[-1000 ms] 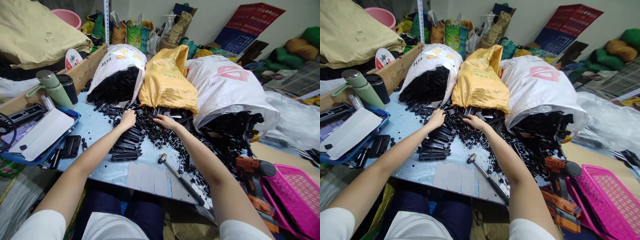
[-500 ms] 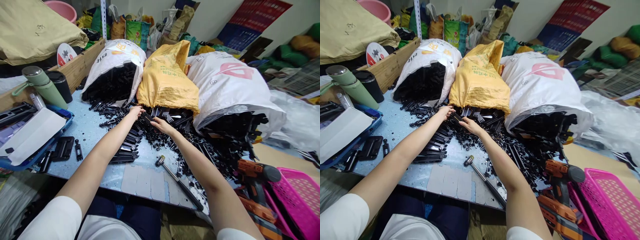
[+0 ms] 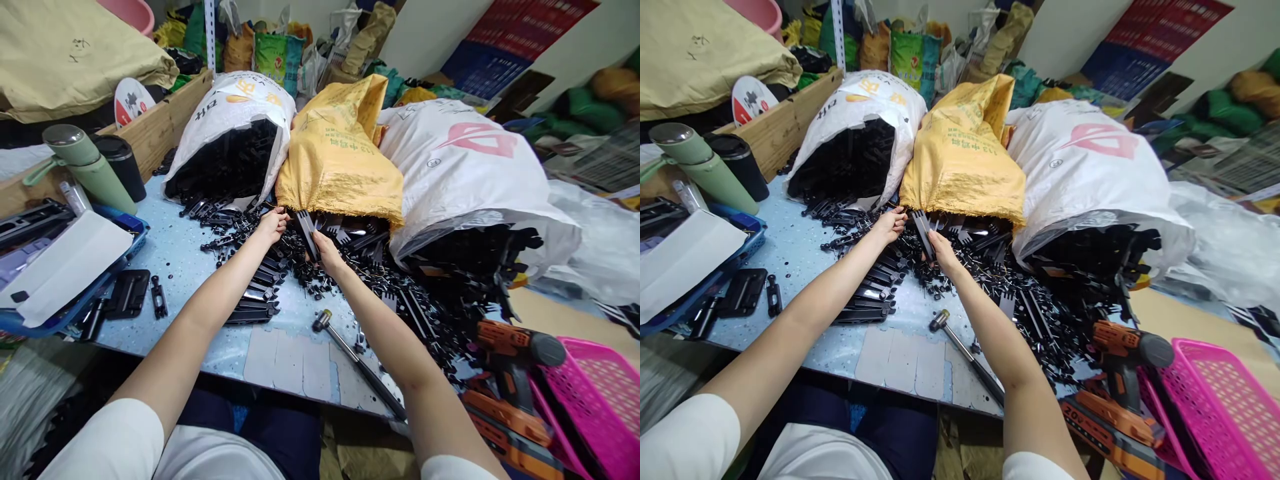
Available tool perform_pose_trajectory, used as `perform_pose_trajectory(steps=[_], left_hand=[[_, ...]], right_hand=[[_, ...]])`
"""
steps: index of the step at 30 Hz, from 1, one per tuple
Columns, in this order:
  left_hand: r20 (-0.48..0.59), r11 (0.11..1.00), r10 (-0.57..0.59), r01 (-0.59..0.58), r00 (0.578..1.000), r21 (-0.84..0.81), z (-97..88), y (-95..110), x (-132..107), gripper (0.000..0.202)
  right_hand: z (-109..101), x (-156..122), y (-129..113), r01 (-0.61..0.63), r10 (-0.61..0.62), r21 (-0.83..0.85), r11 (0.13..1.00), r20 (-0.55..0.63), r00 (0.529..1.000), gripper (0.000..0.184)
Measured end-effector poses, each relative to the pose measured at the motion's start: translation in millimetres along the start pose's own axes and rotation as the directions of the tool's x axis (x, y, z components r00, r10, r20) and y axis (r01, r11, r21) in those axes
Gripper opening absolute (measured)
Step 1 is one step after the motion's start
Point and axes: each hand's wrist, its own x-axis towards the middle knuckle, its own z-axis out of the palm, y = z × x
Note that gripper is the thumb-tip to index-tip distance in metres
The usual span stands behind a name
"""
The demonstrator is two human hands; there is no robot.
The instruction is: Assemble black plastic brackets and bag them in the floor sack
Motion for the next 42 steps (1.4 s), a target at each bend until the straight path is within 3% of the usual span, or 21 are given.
perform_pose_trajectory(steps=[2,7,11,16,19,23,28,33,38,42], left_hand=[[0.022,1.000,0.003,-0.003,1.000,-0.026,2.4,4.2,-4.1,0.025],[0.047,0.999,-0.020,0.022,0.999,-0.044,-0.5,15.9,-11.5,0.027],[0.049,0.997,-0.047,0.050,0.998,-0.051,-6.8,12.8,-18.1,0.027],[0.083,0.997,-0.030,0.036,0.996,-0.069,-17.7,3.0,-29.9,0.026],[0.086,0.998,-0.020,0.026,0.996,-0.059,-24.6,3.9,-33.7,0.028],[0.065,0.999,0.012,-0.009,0.998,-0.041,-25.5,11.2,-32.3,0.032],[0.020,0.993,0.109,-0.110,0.994,0.038,-17.0,17.1,-34.7,0.037],[0.040,0.974,0.209,-0.211,0.977,0.082,-17.6,18.3,-49.8,0.038],[0.116,0.965,0.239,-0.249,0.964,0.081,-20.0,23.0,-69.8,0.037],[0.147,0.933,0.308,-0.329,0.940,0.146,-14.7,17.8,-92.2,0.036]], right_hand=[[-1.5,-2.7,-3.0,0.012,-0.012,-0.023,1.000,-0.004,1.000,0.048],[-9.3,-8.8,-15.4,0.070,-0.045,-0.234,0.970,0.111,0.993,0.044],[-6.0,-9.7,-17.5,0.150,-0.112,-0.355,0.923,0.127,0.986,0.041],[-7.0,-14.5,-4.8,0.181,-0.241,-0.619,0.764,-0.015,0.970,0.039],[-9.7,-17.8,-4.8,0.177,-0.228,-0.721,0.669,0.028,0.973,0.041],[-8.9,-17.7,-17.1,0.236,-0.188,-0.733,0.638,0.148,0.971,0.043],[-6.1,-16.4,-23.8,0.239,-0.153,-0.713,0.660,0.183,0.971,0.044],[-7.7,-18.5,-15.3,0.212,-0.162,-0.734,0.645,0.140,0.977,0.043],[-6.4,-20.5,-9.0,0.203,-0.212,-0.677,0.707,0.071,0.975,0.045],[-0.2,-24.5,-10.3,0.105,-0.232,-0.759,0.643,-0.062,0.971,0.042]])
